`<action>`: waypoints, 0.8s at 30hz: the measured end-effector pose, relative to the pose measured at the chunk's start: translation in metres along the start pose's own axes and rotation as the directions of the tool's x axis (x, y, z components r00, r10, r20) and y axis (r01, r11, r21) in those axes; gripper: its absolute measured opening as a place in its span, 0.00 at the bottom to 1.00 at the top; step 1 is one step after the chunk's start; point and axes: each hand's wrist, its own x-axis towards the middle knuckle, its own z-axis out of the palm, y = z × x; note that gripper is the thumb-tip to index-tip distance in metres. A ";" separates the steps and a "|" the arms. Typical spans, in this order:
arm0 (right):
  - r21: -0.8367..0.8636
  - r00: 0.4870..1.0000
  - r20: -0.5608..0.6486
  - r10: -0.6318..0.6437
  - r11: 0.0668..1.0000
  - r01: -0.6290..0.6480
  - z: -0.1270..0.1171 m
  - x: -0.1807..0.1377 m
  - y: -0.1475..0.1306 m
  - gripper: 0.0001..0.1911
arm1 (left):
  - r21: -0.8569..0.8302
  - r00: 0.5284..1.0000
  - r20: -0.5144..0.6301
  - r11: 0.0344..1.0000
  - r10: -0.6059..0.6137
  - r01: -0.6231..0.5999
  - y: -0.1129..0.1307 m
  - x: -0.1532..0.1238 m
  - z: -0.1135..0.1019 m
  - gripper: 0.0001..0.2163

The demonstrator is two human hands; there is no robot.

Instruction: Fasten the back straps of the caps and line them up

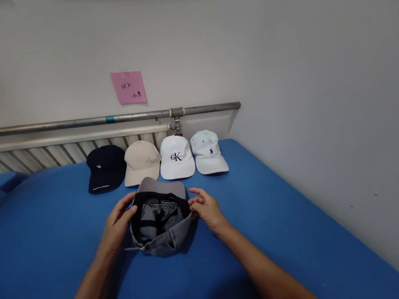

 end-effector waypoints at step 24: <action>-0.102 0.961 -0.254 -0.108 0.991 0.085 -0.029 0.020 -0.004 0.08 | 0.328 0.584 0.806 0.746 0.100 -0.580 0.021 -0.030 0.035 0.06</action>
